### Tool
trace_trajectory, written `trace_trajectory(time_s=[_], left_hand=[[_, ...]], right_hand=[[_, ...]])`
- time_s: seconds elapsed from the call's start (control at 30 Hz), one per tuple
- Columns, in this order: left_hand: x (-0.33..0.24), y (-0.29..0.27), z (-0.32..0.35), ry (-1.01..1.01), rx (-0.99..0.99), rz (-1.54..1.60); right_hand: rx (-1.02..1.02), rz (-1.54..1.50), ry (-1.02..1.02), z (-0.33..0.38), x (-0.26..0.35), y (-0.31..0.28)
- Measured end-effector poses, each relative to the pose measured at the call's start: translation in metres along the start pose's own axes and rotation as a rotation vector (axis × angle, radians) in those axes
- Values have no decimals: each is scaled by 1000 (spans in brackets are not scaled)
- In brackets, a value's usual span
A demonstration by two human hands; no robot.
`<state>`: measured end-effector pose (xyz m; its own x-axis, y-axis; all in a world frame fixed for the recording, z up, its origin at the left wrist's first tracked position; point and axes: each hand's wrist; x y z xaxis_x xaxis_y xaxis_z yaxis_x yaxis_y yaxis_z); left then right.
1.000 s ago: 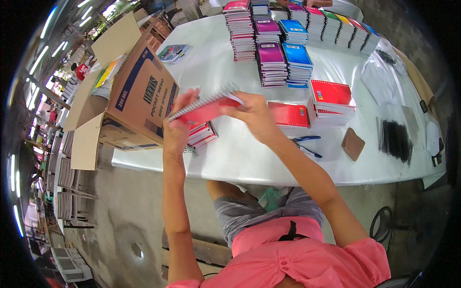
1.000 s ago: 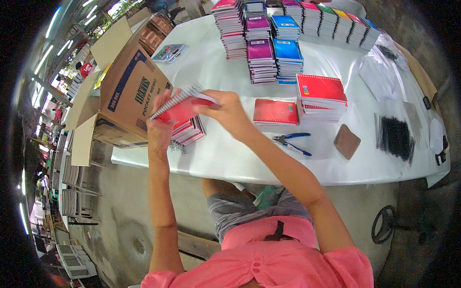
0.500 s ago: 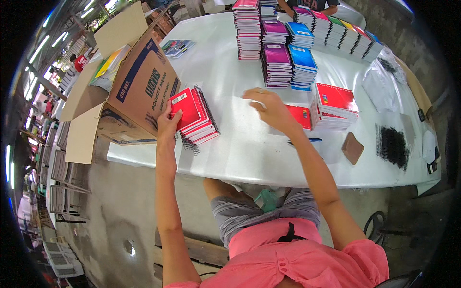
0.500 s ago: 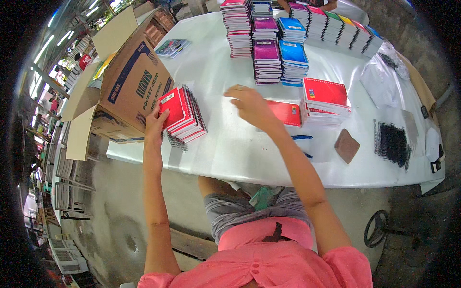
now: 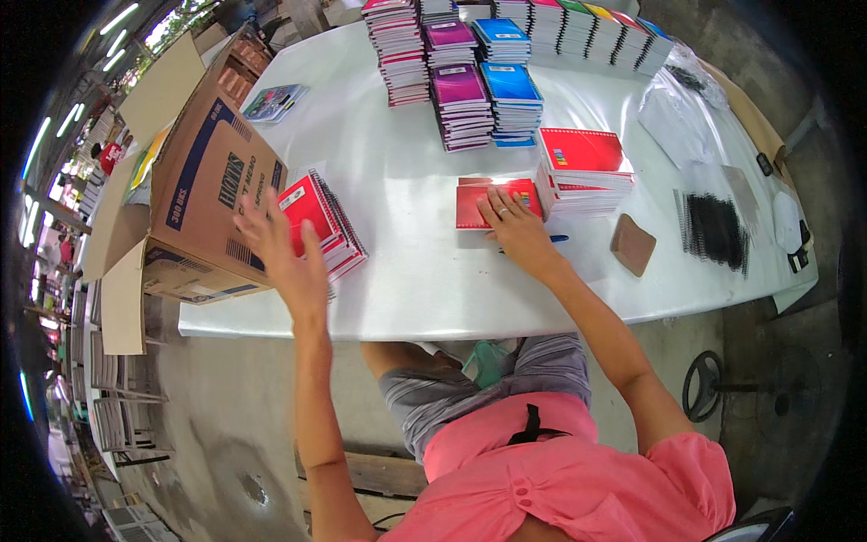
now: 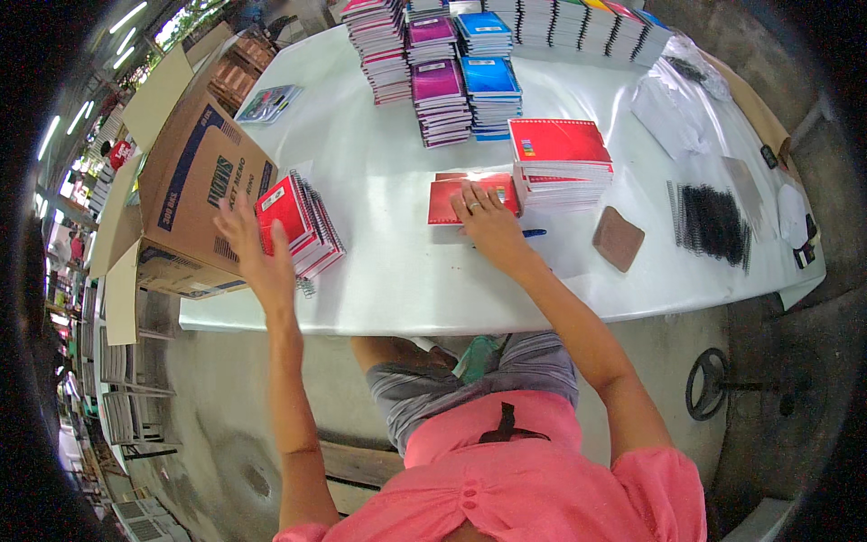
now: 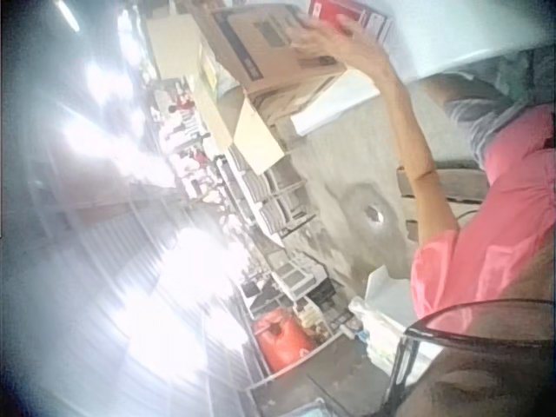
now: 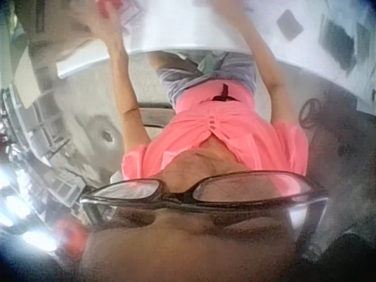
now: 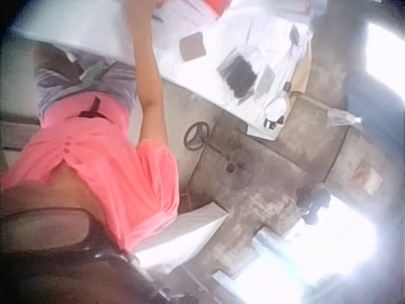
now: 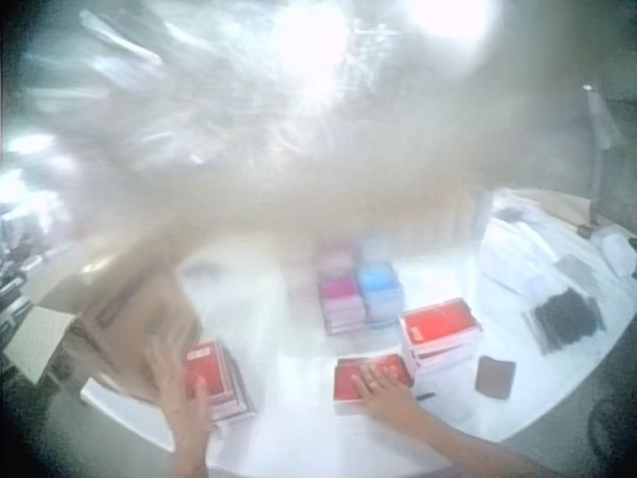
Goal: The person assembles spiral notebooks by inserting metal coils into pre-punched holes and using pliers to crimp the ends of the wire.
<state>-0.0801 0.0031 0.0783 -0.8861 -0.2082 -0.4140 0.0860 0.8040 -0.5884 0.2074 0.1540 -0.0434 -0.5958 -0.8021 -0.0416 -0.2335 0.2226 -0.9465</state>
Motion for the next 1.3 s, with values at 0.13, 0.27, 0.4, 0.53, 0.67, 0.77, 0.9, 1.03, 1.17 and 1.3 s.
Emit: trace_trajectory(time_s=[0.13, 0.27, 0.4, 0.53, 0.67, 0.77, 0.9, 1.03, 1.17, 1.3], left_hand=[[-51, 19, 71, 256, 235, 149], [-104, 44, 133, 223, 494, 283], [-115, 54, 133, 256, 408, 152], [-100, 40, 123, 51, 636, 793], [-60, 40, 110, -151, 1153, 1200], [-33, 57, 120, -145, 1170, 979], [-62, 42, 129, -367, 817, 1257], [-71, 28, 120, -250, 700, 1039], [-107, 8, 93, 415, 561, 270], [-119, 35, 109, 592, 729, -115]], right_hand=[[-190, 65, -84, -4, 1, -29], [-156, -594, 438, -13, 61, -88], [-188, -1065, 569, 10, 76, -89], [-605, -1299, 428, 35, 61, -86], [-338, -1247, 339, 69, 33, -79], [-31, -1548, 301, 74, 48, -58], [-110, -1535, 345, 70, 71, -51], [-192, -1543, 323, 67, 74, -36], [-235, -1576, 325, 68, 80, -37], [-231, -1205, 272, 68, 76, -58]])
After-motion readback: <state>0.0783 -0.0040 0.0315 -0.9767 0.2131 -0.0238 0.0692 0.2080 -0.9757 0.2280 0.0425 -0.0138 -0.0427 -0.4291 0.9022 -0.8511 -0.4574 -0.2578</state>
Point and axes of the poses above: each hand's wrist, its own z-axis away from the middle knuckle, its own y-axis out of the palm, x = y × z, and after that the axes turned 4 degrees about -y, right-handed
